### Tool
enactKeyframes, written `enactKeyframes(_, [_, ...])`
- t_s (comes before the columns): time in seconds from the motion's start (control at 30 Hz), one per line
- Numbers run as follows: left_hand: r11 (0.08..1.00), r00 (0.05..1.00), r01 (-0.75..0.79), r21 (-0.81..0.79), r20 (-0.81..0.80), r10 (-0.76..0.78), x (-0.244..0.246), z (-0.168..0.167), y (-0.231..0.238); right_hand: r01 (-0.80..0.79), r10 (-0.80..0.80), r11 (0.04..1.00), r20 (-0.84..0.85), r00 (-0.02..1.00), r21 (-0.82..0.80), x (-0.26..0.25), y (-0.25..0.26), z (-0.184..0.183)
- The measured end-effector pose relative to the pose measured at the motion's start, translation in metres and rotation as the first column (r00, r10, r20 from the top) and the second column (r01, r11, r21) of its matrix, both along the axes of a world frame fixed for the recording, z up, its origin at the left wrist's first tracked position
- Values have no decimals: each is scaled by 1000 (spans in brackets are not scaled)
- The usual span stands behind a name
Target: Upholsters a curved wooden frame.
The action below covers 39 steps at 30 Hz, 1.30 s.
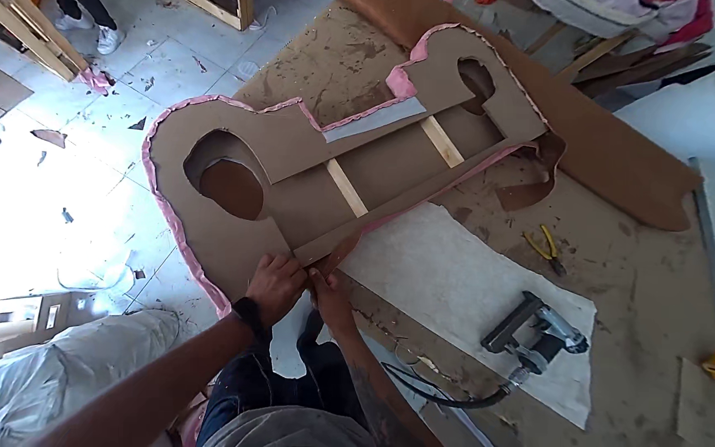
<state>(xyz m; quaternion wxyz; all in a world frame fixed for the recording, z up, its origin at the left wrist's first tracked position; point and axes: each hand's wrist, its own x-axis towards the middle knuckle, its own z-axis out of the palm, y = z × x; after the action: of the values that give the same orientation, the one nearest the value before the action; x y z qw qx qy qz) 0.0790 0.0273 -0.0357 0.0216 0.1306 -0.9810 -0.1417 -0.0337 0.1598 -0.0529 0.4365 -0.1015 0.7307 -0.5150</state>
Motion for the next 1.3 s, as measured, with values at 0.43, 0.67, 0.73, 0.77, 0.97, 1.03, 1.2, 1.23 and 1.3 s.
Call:
enactKeyframes(0.43, [933,985,169,-317,98,-145,-17,-3,5,-55,55,998,-234,971,9,13,12,-23])
enactKeyframes(0.67, [869,898,425,-254,-8,-441,-26,-18,4,76,-95,986,-130,987,-146,24,35,-36])
enactKeyframes(0.73, [879,891,436,-195,-47,-452,-23,-26,2,89,-109,980,-103,989,-177,26,37,-37])
enactKeyframes(0.77, [884,888,437,-165,-74,-453,-22,-28,-2,91,-114,976,-110,987,-198,26,35,-35])
enactKeyframes(0.97, [899,867,434,61,-300,-398,-26,-29,4,105,-134,985,-221,966,-140,24,38,-14])
enactKeyframes(1.03, [904,870,399,156,-375,-319,-28,-26,7,77,-81,997,-245,966,-25,19,37,5])
enactKeyframes(1.2, [931,858,211,297,-513,-31,-26,-29,-6,-40,113,966,-280,953,254,2,-1,45])
enactKeyframes(1.23, [935,850,188,300,-527,-2,-24,-33,-8,-55,130,962,-273,953,266,2,-6,44])
enactKeyframes(1.3, [935,847,157,317,-530,38,-23,-37,-5,-92,166,959,-272,948,267,-3,-8,39])
